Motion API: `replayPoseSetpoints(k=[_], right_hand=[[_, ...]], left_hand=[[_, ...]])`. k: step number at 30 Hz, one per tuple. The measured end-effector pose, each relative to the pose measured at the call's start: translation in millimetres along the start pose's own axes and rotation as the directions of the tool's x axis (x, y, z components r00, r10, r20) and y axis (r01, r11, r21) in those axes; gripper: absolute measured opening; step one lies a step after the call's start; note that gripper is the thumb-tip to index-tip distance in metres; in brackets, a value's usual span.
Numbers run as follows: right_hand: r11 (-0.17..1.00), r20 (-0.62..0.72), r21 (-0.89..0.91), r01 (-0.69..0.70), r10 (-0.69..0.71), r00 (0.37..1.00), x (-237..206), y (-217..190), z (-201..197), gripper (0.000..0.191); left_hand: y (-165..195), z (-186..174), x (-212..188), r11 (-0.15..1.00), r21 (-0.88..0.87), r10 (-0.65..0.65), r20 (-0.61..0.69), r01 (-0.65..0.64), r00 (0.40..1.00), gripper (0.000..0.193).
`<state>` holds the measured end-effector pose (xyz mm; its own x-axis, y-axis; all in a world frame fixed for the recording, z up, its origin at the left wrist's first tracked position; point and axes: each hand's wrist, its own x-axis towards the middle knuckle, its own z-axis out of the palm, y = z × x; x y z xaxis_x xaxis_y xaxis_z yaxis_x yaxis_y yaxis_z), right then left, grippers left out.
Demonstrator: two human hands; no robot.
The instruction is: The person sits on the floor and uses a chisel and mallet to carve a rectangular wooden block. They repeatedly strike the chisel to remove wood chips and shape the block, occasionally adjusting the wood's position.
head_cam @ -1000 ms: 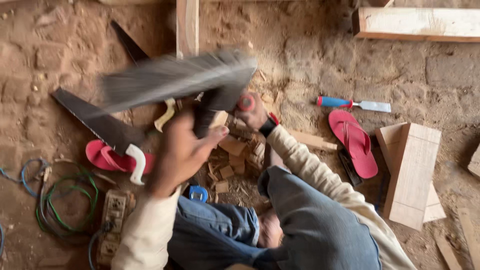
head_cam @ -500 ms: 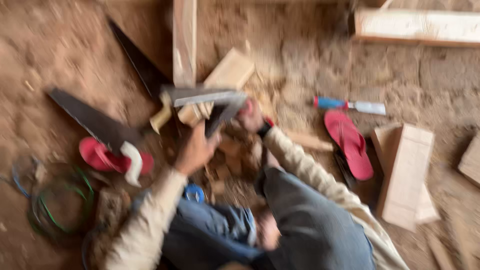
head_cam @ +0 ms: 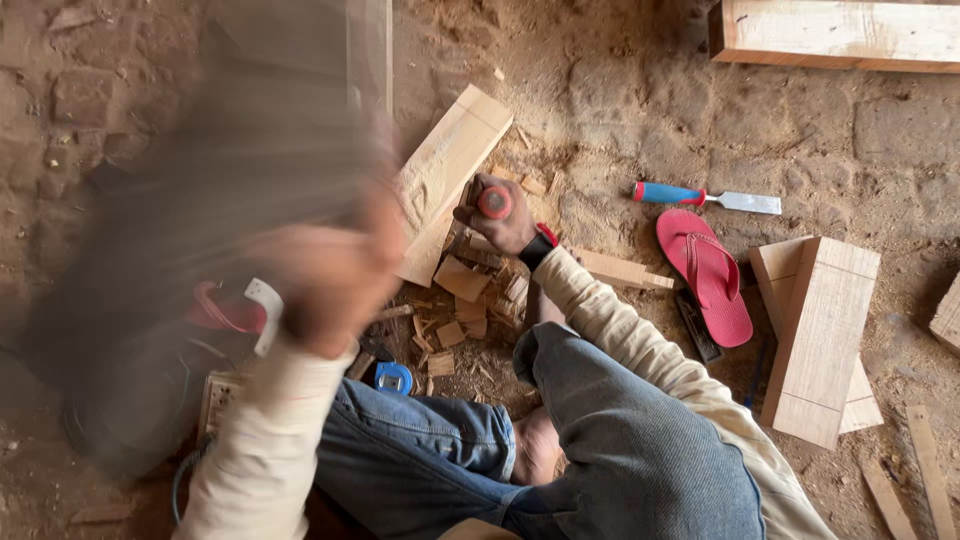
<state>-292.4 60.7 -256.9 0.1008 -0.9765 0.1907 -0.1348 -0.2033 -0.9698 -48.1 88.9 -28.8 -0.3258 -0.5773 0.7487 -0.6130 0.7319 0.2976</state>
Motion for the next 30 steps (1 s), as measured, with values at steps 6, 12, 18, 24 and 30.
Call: replayPoseSetpoints(k=[6, 12, 18, 24, 30], right_hand=[[0.974, -0.045, 0.033, 0.224, -0.222, 0.974, -4, -6, 1, 0.043], [0.997, 0.009, -0.081, -0.002, 0.003, 1.000, 1, 10, -4, 0.025], [0.971, -0.003, 0.215, 0.104, -0.106, 0.994, -3, 20, 1, 0.027], [0.990, -0.081, 0.094, 0.108, -0.100, 0.992, -14, 34, 2, 0.045], [0.999, -0.004, -0.023, -0.023, 0.023, 1.000, -17, 40, 0, 0.055]], left_hand=[[-2, 74, -66, 0.718, -0.205, -0.419, 0.635, 0.665, 0.649, 0.032], [11, -3, -4, 0.782, -0.455, -0.252, 0.393, 0.425, 0.885, 0.040], [22, 14, 18, 0.876, -0.404, -0.249, 0.090, 0.263, 0.964, 0.024], [15, 83, -78, 0.823, 0.013, -0.417, 0.693, 0.568, 0.588, 0.028], [14, 62, -62, 0.712, -0.283, -0.382, 0.612, 0.642, 0.693, 0.027]])
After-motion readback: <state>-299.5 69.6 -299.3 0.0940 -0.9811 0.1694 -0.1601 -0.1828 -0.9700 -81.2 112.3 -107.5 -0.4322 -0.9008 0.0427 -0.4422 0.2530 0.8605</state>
